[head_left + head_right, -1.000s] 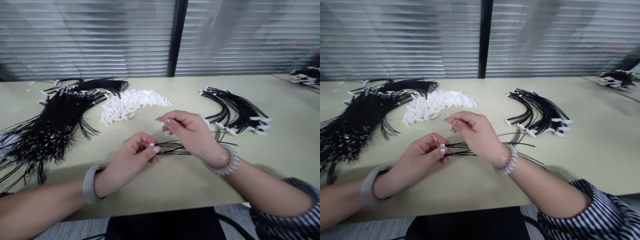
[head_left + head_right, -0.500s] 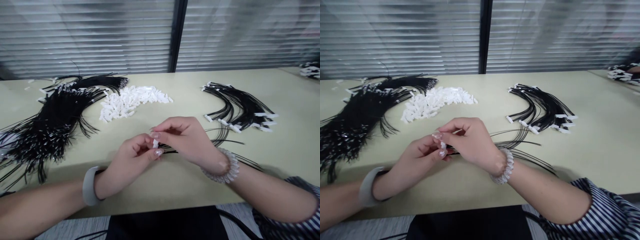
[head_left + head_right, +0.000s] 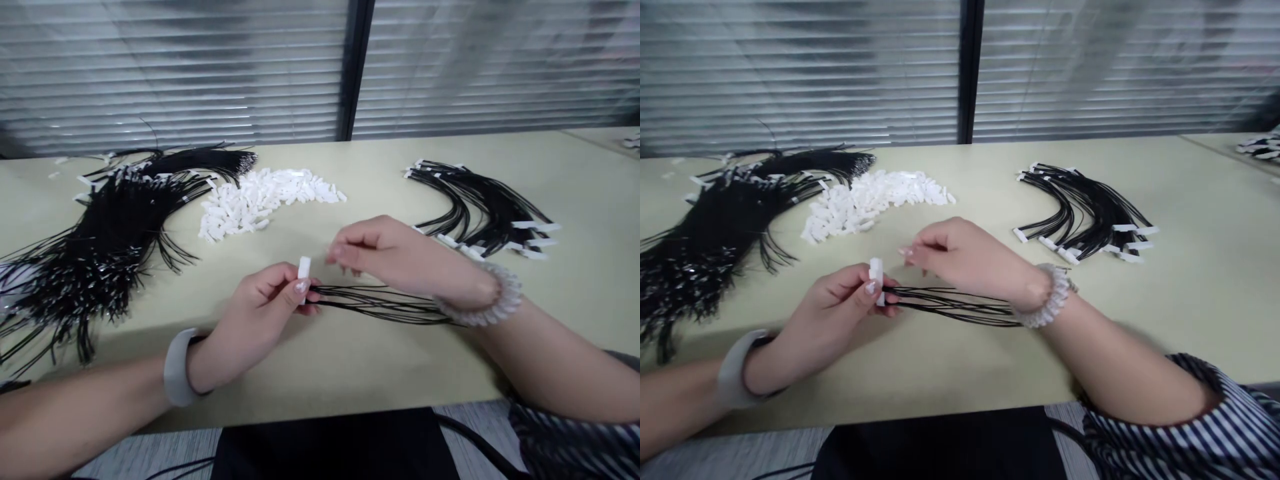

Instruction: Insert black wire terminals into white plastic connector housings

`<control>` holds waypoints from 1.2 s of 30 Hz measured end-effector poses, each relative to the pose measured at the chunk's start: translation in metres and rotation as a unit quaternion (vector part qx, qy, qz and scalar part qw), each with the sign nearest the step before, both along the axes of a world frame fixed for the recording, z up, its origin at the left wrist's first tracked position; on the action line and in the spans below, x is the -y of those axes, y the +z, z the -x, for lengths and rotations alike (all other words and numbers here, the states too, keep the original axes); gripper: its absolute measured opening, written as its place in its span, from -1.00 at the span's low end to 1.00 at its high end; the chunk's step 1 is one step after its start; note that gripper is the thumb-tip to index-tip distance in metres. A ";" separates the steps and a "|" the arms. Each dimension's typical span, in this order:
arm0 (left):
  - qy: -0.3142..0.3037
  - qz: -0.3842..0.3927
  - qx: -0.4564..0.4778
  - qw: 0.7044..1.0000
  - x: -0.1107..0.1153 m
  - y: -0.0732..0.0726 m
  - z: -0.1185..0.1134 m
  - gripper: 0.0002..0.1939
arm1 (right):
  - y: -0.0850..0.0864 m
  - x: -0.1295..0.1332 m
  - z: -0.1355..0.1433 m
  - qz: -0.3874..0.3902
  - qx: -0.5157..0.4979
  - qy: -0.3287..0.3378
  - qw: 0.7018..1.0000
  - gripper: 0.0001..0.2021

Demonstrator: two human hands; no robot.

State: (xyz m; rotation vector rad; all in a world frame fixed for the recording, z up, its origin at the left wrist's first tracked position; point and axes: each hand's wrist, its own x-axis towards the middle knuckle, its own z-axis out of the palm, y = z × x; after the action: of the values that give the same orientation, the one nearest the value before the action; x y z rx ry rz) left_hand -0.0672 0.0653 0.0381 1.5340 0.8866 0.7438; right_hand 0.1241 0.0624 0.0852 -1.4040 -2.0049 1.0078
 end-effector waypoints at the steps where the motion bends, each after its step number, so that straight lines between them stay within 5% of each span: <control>1: 0.001 -0.008 -0.001 1.000 0.000 0.000 0.000 -0.79 | 0.002 0.000 -0.005 0.025 0.037 0.039 0.998 -0.66; 4: 0.002 -0.027 -0.010 1.000 0.000 -0.001 0.001 -0.79 | 0.005 0.001 -0.011 0.065 0.079 0.130 0.986 -0.67; 7: -0.003 -0.043 -0.014 0.999 0.001 -0.001 0.002 -0.78 | 0.006 0.003 -0.010 0.065 0.079 0.153 0.983 -0.66; 15: 0.017 -0.166 -0.041 0.985 0.003 -0.001 0.006 -0.86 | 0.014 0.009 -0.008 0.087 0.050 0.168 0.981 -0.75; 22: 0.027 -0.264 -0.038 0.963 0.004 0.000 0.008 -0.93 | 0.011 0.017 -0.004 0.086 0.030 0.112 0.989 -0.80; 28: -0.009 -0.380 -0.020 0.925 0.003 -0.003 0.017 -0.76 | 0.010 0.023 0.002 0.139 -0.070 0.062 0.986 -0.80; 36: -0.049 -0.440 -0.030 0.896 0.001 0.001 0.022 -0.69 | 0.011 0.023 0.003 0.119 -0.005 0.149 0.982 -0.68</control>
State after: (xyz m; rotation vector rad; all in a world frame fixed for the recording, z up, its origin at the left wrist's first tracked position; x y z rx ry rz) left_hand -0.0894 0.0646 0.0389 2.3857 0.5071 1.1087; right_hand 0.1208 0.0394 0.0958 -1.2286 -2.1883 1.4236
